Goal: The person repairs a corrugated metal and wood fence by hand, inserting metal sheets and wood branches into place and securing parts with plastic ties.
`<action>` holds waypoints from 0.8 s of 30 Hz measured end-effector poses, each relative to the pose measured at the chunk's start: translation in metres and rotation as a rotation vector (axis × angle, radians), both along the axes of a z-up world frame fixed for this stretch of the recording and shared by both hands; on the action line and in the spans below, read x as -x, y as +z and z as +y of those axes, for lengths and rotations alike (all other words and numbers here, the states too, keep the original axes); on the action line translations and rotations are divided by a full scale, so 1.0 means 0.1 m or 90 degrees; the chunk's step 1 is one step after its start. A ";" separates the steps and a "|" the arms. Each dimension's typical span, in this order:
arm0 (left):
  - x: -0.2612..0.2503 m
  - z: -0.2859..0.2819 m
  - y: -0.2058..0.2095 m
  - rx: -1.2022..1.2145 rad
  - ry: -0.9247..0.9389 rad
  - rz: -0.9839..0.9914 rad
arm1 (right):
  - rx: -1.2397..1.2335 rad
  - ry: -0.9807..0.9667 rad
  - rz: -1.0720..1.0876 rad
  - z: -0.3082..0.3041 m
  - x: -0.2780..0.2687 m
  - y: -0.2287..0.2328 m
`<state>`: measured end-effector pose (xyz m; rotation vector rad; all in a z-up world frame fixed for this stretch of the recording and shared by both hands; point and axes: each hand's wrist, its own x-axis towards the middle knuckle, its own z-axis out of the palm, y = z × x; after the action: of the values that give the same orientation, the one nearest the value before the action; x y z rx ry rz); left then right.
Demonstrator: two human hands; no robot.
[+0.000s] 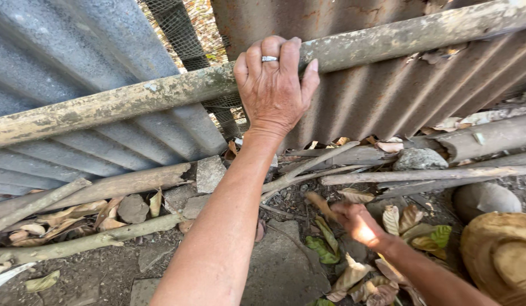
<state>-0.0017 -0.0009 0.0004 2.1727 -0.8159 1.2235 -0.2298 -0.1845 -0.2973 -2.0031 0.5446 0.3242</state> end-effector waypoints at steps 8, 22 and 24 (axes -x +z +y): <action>-0.02 -0.02 -0.02 -0.004 0.008 -0.006 | 0.042 0.664 0.669 -0.66 0.30 1.49; -0.04 -0.03 -0.04 -0.006 0.018 -0.027 | 1.072 0.061 -0.561 -0.50 -0.20 -1.10; -0.03 -0.03 -0.04 -0.002 0.015 -0.024 | 1.055 0.053 -0.597 -0.36 -0.18 -0.74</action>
<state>0.0015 -0.0036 -0.0035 2.1746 -0.8101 1.2794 -0.2118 -0.2206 -0.3712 -3.2645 -0.0139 -1.4476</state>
